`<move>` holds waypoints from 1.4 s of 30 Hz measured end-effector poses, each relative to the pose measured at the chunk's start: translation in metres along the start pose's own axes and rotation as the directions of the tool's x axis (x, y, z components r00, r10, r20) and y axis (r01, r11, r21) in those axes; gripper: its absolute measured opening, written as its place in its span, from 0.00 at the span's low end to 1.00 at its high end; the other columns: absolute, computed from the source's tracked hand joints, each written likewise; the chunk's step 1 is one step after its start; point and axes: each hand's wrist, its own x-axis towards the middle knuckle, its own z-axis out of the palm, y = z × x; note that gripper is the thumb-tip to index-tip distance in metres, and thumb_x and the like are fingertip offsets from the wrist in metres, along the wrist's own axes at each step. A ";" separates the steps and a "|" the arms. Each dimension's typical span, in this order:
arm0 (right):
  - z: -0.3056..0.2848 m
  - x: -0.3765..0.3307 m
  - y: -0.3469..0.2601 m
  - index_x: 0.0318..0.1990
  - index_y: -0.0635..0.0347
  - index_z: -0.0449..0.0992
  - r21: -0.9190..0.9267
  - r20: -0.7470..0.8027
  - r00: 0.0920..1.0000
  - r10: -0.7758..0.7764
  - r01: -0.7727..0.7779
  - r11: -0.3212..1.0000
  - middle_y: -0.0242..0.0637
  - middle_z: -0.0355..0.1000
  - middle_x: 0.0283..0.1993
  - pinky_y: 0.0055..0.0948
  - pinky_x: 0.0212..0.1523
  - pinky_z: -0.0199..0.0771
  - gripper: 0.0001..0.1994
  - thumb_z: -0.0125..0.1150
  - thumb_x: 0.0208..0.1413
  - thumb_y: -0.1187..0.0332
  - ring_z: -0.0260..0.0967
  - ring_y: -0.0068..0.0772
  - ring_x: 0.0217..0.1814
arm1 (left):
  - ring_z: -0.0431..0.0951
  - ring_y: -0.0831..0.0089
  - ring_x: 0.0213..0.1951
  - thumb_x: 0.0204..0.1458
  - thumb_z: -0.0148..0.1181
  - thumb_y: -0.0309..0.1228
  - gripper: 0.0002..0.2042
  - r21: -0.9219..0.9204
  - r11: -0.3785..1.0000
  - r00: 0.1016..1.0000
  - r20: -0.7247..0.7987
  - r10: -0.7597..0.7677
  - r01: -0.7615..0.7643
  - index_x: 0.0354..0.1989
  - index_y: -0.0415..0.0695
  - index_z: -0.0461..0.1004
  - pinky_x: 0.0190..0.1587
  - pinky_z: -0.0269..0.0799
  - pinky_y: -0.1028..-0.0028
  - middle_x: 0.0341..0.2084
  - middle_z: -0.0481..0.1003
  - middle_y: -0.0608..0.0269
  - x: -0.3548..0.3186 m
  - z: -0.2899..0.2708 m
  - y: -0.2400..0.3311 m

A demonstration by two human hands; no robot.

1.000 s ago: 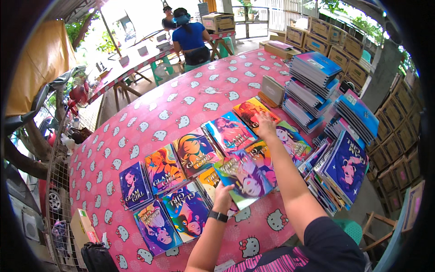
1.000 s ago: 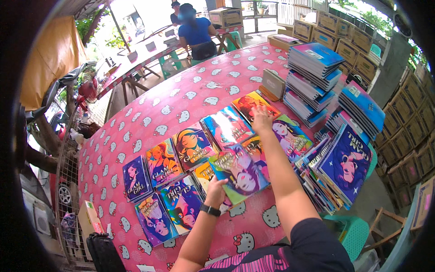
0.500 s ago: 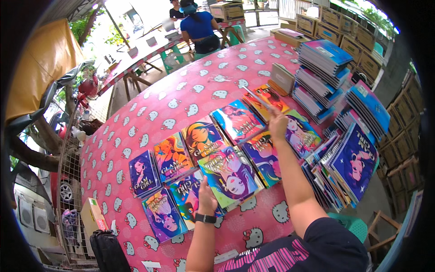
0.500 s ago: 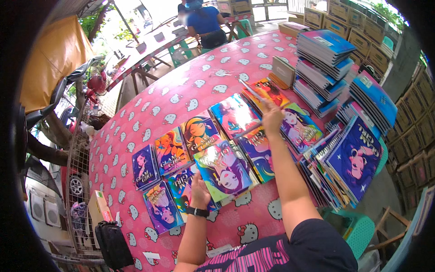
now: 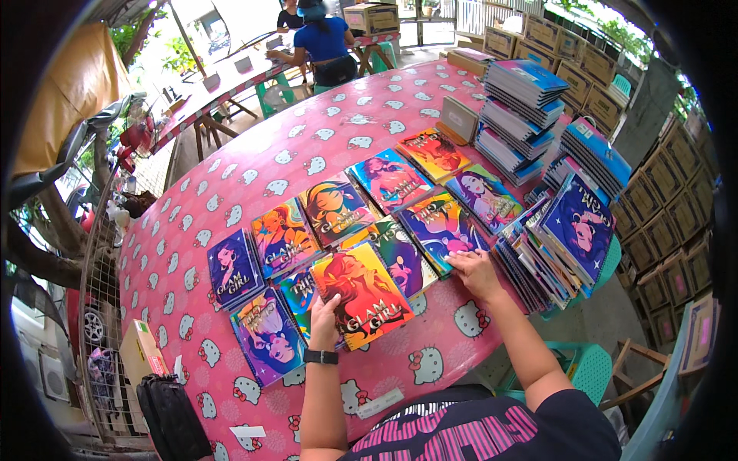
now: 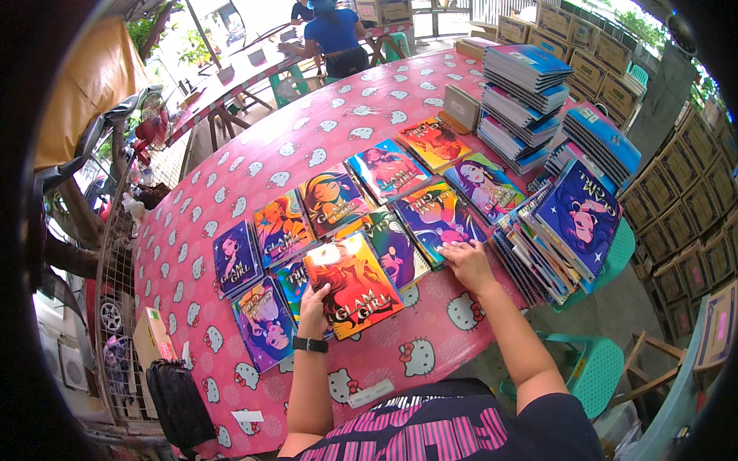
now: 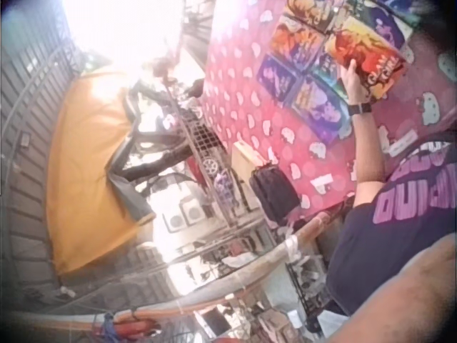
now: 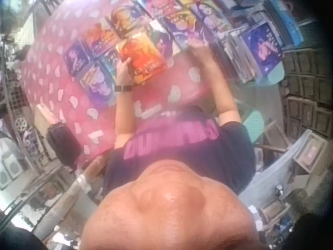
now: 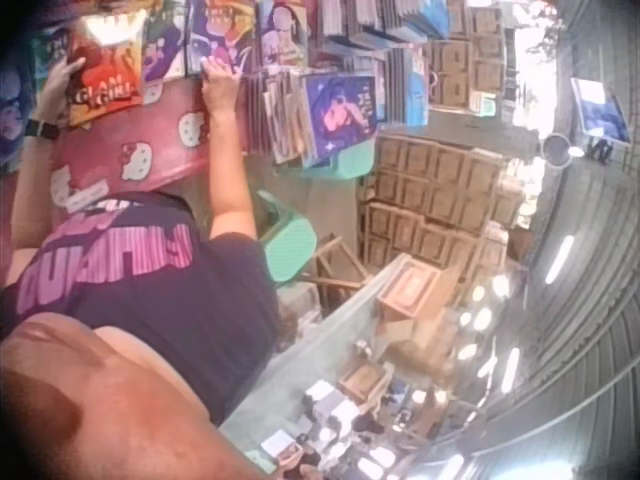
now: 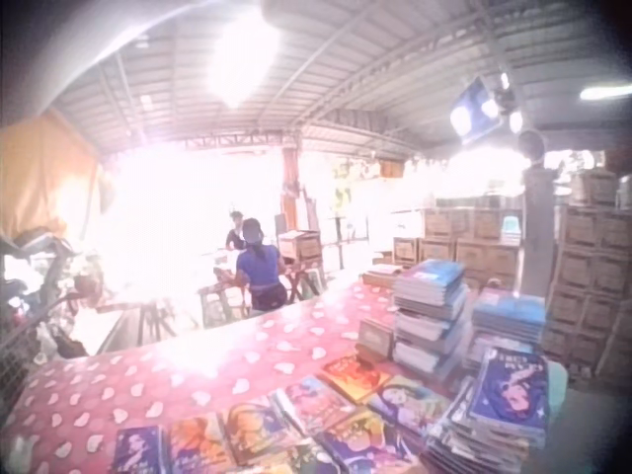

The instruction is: The person sorts colorful spiral-bound notebooks on a table, picking them up from a pile, categorizing them by their cover art, and then organizing them into stacks.

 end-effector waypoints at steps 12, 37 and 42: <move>0.026 -0.022 0.005 0.46 0.52 0.76 0.060 -0.285 0.954 -0.094 0.116 0.991 0.39 0.73 0.47 0.40 0.52 0.64 0.17 0.62 0.45 0.73 0.69 0.36 0.49 | 0.73 0.66 0.47 0.55 0.45 0.22 0.17 -0.042 0.999 0.997 -0.072 -0.004 0.001 0.53 0.36 0.63 0.51 0.69 0.68 0.47 0.71 0.57 -0.007 -0.005 -0.009; 0.028 0.231 -0.108 0.53 0.65 0.65 -0.133 -0.001 0.950 -0.312 0.309 0.942 0.56 0.74 0.36 0.41 0.33 0.76 0.19 0.45 0.53 0.70 0.75 0.49 0.34 | 0.76 0.71 0.38 0.54 0.55 0.31 0.16 -0.019 0.974 0.894 -0.402 0.198 -0.225 0.49 0.38 0.65 0.41 0.74 0.73 0.40 0.73 0.60 0.002 -0.001 0.009; -0.005 0.135 -0.178 0.58 0.60 0.61 0.500 0.397 0.637 -0.660 0.453 0.738 0.46 0.76 0.33 0.37 0.44 0.71 0.26 0.57 0.50 0.67 0.75 0.41 0.40 | 0.76 0.68 0.41 0.54 0.56 0.42 0.20 -0.155 0.969 0.940 -0.312 0.136 -0.191 0.49 0.41 0.67 0.45 0.73 0.69 0.42 0.73 0.59 0.009 -0.001 0.007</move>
